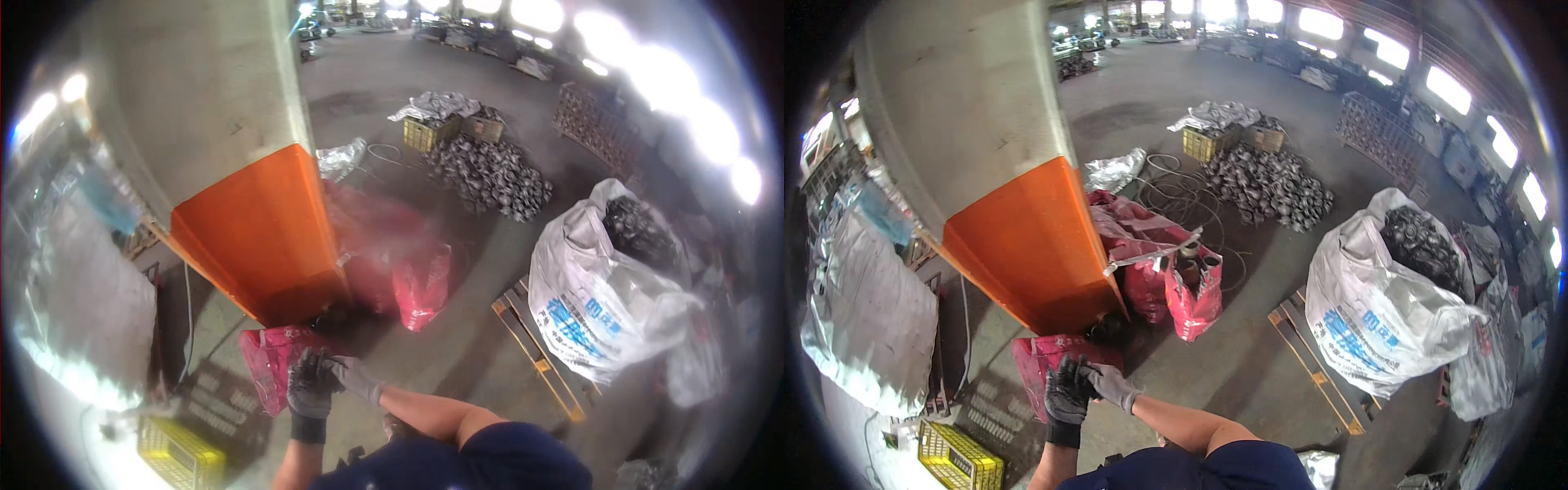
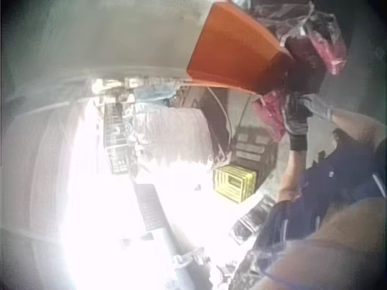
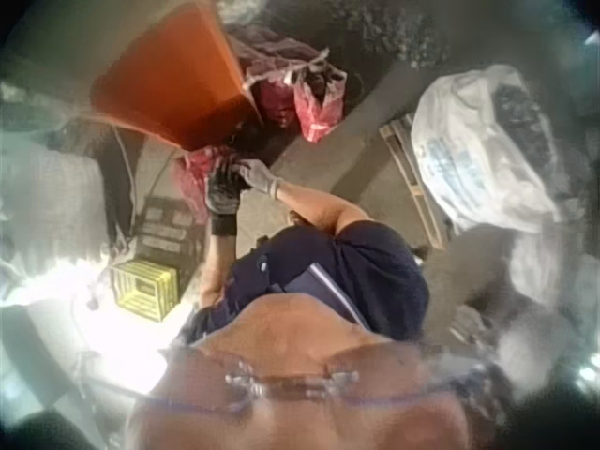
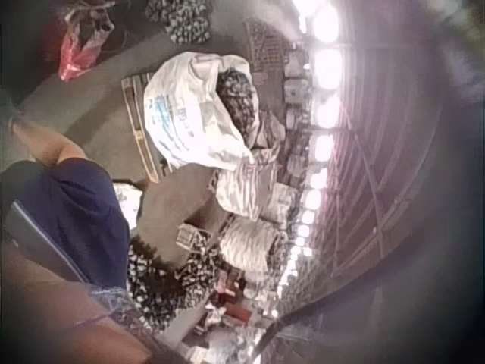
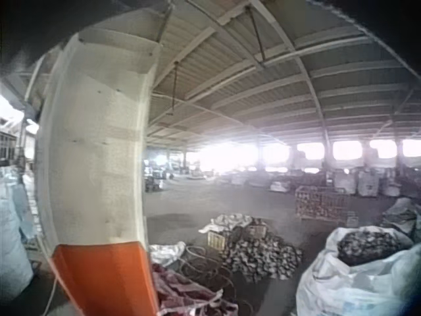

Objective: The person spreads open a large sack, sorts metal parts into small bags and crates by hand, and transfers the parts into the large sack before removing their gloves.

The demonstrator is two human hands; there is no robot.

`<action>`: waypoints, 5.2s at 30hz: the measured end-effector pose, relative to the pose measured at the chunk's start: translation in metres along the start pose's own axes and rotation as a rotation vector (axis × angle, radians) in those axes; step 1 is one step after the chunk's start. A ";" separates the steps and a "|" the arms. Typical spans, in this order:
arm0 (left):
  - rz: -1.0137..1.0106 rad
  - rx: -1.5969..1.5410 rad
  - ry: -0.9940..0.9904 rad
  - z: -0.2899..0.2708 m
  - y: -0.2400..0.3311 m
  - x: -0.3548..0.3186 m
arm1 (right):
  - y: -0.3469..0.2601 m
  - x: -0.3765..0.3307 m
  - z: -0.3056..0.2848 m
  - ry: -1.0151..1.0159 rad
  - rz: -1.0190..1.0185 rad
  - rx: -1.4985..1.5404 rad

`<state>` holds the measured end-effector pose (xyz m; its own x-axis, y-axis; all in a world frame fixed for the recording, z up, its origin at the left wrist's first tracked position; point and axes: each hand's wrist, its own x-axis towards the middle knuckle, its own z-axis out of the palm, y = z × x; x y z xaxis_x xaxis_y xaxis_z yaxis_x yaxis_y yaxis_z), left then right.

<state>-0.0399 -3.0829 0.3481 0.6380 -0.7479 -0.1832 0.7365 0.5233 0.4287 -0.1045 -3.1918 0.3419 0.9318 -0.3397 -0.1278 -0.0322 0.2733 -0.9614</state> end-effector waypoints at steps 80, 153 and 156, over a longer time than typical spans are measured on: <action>1.676 1.475 1.348 -0.004 0.298 -0.853 | 0.349 -0.223 0.711 -1.404 0.157 -1.108; -0.236 0.166 1.604 -0.502 0.096 -0.817 | 0.739 -0.277 0.906 -1.816 -0.866 -1.775; 0.038 -0.301 1.545 -0.513 0.119 -0.819 | 0.732 -0.275 0.844 -1.804 -0.667 -1.778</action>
<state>-0.3594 -2.1982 0.0956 0.1216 0.2922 -0.9486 0.6107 0.7314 0.3036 -0.0793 -2.1391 -0.1212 0.2106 0.8058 -0.5534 0.9269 -0.3445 -0.1489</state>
